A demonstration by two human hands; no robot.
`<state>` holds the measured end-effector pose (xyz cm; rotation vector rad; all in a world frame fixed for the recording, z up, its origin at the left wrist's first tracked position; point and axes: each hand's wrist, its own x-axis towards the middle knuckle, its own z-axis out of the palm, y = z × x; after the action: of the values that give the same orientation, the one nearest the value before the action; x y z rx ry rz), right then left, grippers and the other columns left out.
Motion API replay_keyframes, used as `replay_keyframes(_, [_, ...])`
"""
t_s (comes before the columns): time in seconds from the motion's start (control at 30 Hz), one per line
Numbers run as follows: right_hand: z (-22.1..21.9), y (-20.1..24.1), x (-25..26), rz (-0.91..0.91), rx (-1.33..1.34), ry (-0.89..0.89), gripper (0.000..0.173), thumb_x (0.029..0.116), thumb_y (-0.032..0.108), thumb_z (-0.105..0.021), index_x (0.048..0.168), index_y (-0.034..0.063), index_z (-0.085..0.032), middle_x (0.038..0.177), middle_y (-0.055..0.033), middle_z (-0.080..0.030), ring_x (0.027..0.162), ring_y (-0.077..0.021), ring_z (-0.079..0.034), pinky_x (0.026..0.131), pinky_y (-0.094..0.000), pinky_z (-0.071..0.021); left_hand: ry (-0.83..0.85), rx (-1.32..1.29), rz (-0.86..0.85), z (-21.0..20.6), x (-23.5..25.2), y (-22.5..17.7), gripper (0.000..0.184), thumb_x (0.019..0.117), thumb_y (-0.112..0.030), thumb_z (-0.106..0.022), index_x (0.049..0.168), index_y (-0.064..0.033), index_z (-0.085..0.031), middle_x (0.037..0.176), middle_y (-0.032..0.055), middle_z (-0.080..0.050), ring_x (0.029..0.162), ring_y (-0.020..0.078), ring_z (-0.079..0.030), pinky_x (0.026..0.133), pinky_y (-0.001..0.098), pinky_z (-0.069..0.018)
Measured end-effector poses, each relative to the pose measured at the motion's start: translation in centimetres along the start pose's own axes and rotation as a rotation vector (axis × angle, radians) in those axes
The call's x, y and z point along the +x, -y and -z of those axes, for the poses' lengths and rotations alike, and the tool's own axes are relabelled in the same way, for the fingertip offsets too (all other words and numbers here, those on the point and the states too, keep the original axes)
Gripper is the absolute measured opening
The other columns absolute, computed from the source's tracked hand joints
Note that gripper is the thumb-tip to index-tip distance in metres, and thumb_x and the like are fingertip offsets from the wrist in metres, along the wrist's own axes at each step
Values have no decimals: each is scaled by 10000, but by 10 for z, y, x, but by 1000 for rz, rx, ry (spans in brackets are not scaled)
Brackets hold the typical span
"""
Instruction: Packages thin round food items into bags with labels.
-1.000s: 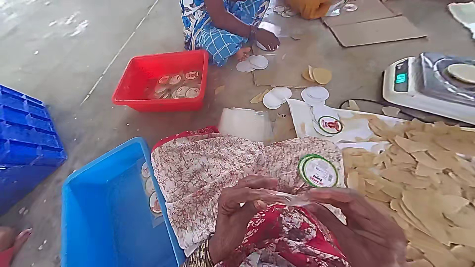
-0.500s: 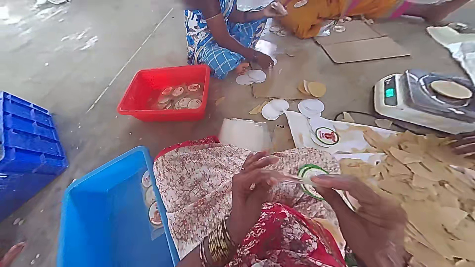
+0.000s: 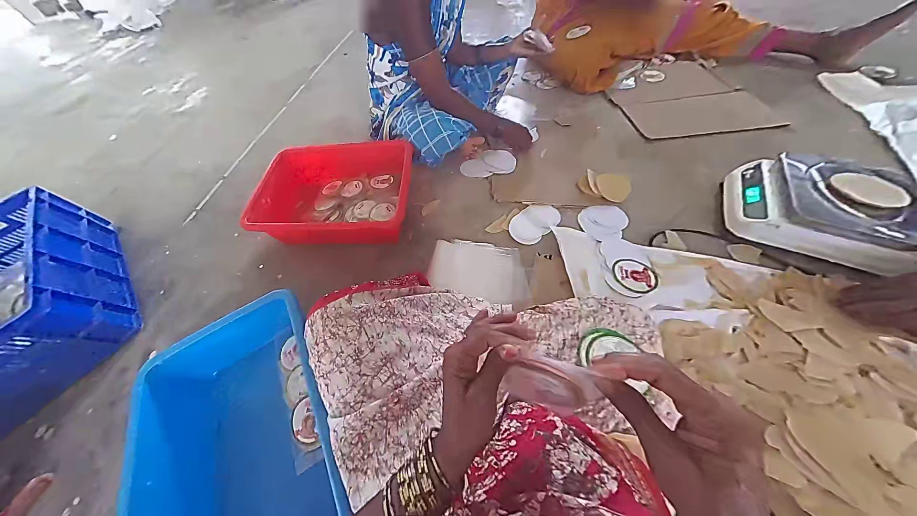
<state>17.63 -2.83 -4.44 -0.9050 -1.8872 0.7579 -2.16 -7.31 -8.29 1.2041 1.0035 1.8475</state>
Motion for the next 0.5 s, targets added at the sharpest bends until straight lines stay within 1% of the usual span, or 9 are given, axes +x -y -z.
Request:
replay_keyframes(0.1, [-6, -3, 1, -16, -26, -11, 153, 962, 253, -661, 925, 116, -718, 883, 72, -735, 831, 48, -680, 771, -158, -584, -75, -62, 118, -4, -3, 7, 226, 1033, -106, -523, 988, 2, -716, 1072, 108, -745, 1138, 203, -675, 1052, 368, -514])
replay_keyframes(0.13, [-4, 2, 3, -12, -14, 6, 136, 978, 227, -652, 942, 112, -714, 911, 64, -736, 866, 45, -680, 801, -160, -582, -67, -64, 102, -5, -3, 5, 235, 1047, -143, -529, 1001, -18, -723, 1079, 95, -751, 1156, 199, -676, 1076, 365, -502])
replay_keyframes(0.2, [-2, 11, 0, -10, -7, 19, 109, 995, 215, -633, 968, 136, -703, 963, 74, -738, 948, 53, -671, 868, -152, -559, -36, -70, 58, -3, -10, 0, 264, 1063, -207, -528, 1025, -38, -728, 1105, 99, -759, 1257, 229, -632, 1200, 400, -365])
replay_keyframes(0.23, [-3, 8, -1, -2, -19, 8, 122, 993, 235, -630, 961, 143, -703, 962, 75, -736, 953, 55, -667, 869, -149, -554, -43, -84, 59, -3, -12, 1, 263, 1061, -204, -530, 1019, -39, -730, 1102, 102, -758, 1265, 237, -625, 1207, 406, -355])
replay_keyframes(0.27, [-7, 3, -1, 16, -26, 0, 134, 982, 248, -630, 952, 147, -714, 955, 72, -742, 945, 46, -674, 859, -155, -563, -71, -110, 85, -2, -12, 4, 254, 1059, -189, -531, 1007, -37, -728, 1090, 103, -757, 1241, 234, -639, 1180, 398, -393])
replay_keyframes(0.33, [-11, 2, 1, 55, 19, 57, 185, 1006, 311, -625, 992, 158, -729, 981, 57, -751, 959, 11, -689, 859, -196, -579, -164, -186, 165, 0, -7, 10, 238, 1063, -170, -517, 975, -65, -711, 1013, 58, -755, 1085, 169, -702, 1048, 357, -518])
replay_keyframes(0.4, [-10, 11, -1, 71, 123, 163, 181, 1027, 329, -609, 1081, 178, -694, 1044, 65, -743, 1007, -4, -688, 892, -210, -583, -270, -331, 262, 4, -6, 9, 260, 1073, -159, -471, 936, -100, -684, 847, 4, -707, 856, 122, -707, 900, 341, -583])
replay_keyframes(0.43, [-10, 15, -1, 72, 166, 199, 180, 1032, 328, -609, 1119, 185, -675, 1066, 69, -742, 1021, -12, -693, 903, -218, -590, -286, -464, 292, 8, -6, 7, 271, 1080, -174, -437, 922, -115, -650, 776, -18, -647, 774, 108, -668, 848, 324, -582])
replay_keyframes(0.5, [-10, 17, -2, 40, 220, 228, 181, 1035, 300, -611, 1131, 163, -680, 1070, 64, -751, 1016, -16, -701, 910, -228, -593, -233, -791, 284, 20, -7, 7, 264, 1084, -233, -414, 960, -114, -615, 751, -36, -602, 731, 86, -636, 747, 248, -553])
